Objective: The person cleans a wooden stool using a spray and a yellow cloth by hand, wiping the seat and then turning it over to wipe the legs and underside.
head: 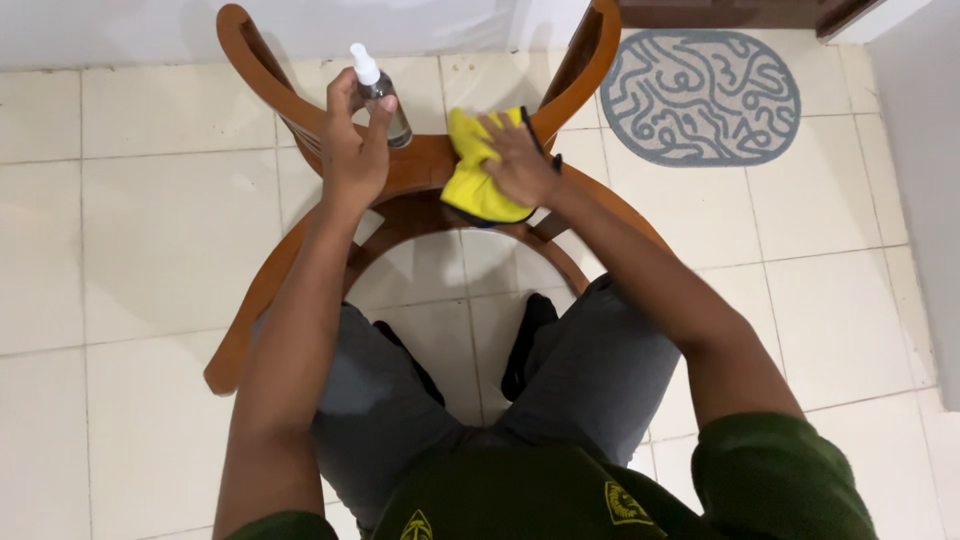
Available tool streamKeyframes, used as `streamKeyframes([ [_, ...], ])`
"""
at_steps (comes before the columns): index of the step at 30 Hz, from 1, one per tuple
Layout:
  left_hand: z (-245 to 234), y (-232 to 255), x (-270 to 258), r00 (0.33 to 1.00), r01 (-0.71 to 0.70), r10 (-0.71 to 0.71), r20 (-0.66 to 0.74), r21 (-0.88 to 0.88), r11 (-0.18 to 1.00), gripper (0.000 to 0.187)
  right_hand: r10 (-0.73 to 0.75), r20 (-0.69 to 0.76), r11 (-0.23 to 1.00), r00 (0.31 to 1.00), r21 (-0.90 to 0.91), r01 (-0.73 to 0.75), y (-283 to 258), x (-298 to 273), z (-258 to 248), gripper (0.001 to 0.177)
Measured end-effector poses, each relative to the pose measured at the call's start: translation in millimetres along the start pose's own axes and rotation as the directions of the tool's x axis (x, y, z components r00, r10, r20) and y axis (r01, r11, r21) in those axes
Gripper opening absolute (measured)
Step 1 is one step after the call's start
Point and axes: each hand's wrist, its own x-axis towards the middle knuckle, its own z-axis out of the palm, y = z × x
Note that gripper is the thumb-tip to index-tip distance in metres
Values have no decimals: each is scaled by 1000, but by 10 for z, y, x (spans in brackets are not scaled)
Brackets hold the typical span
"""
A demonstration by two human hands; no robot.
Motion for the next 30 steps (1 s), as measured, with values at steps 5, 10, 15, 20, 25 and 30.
streamKeyframes([
  [5,28,-20,-2,1000,12,-12,-25,-22,1000,53,30,-171,976,985,-207,-65,-722,10,245,77],
  [10,33,4,-25,999,26,-26,-30,22,999,54,351,-220,907,910,-162,-389,-1393,236,311,93],
  [15,23,48,-63,1000,10,-10,-6,5,1000,50,-48,-376,943,925,-323,-82,-1169,264,384,69],
  [20,26,96,-37,999,38,-38,2,-30,999,47,-288,-24,922,957,-275,271,-709,-123,-137,88],
  [25,29,160,-61,1000,1,-2,8,39,999,46,-325,107,906,940,-249,342,-353,-456,-608,94],
  [30,16,204,-60,999,31,-32,16,42,999,48,-117,-76,985,990,-138,106,-164,-535,-495,77],
])
